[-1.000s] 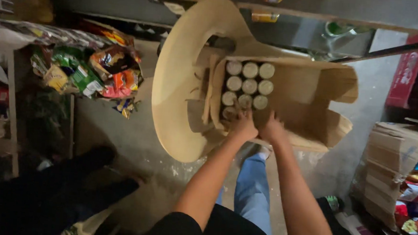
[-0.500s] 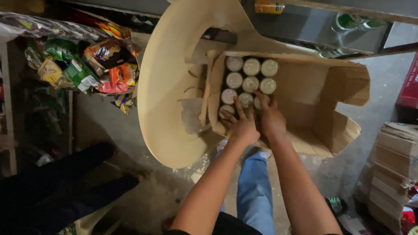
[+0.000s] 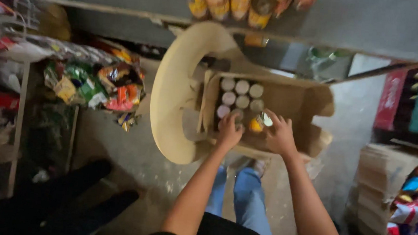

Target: Stocking canned goods from a cardboard box onto grocery store shelves.

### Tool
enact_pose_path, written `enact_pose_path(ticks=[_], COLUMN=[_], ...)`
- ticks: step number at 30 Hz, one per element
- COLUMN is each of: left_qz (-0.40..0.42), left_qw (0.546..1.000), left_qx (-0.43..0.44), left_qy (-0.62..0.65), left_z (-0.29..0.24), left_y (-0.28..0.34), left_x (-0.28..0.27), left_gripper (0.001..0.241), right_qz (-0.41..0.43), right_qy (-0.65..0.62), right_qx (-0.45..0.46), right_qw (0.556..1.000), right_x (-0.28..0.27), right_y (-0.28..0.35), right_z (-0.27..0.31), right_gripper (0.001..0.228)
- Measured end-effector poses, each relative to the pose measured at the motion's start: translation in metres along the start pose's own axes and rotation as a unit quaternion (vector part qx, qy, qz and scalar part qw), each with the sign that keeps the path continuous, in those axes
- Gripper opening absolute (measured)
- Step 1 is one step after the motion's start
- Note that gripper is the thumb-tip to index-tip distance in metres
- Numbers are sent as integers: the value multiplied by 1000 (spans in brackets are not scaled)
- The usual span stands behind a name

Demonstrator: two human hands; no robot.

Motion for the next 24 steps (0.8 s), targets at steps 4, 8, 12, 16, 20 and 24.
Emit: enact_pose_path(ticks=[4, 8, 12, 16, 20, 24], left_qz=[9, 208, 118, 58, -107, -183], left_qw=[976, 866, 940, 940, 953, 924], left_qx=[144, 14, 106, 93, 164, 269], left_qy=[161, 454, 302, 324, 231, 200], left_z=[-81, -177, -264, -349, -409, -471], left_y=[-4, -20, -50, -63, -89, -111], left_x=[-46, -82, -155, -234, -288, -325], left_gripper=[73, 87, 74, 72, 68, 72], right_qz=[21, 10, -19, -58, -156, -205], right_qy=[-105, -164, -292, -285, -186, -185], right_qx=[-71, -101, -116, -99, -240, -269], right_qw=[992, 981, 949, 952, 940, 923], right_x=[-79, -147, -208, -273, -335, -368], right_y=[15, 21, 20, 17, 27, 8], right_z=[41, 75, 114, 152, 198, 198], right_gripper=[56, 67, 68, 76, 69, 71])
Point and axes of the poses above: each hand's wrist, its own y-axis away from the middle knuckle, its own x-axis out of the palm, z = x × y, the point moved 6 cm from there along -y, towards the middle knuckle, and after that the axes turned 1 degree about -y, right-handed, at the moved point
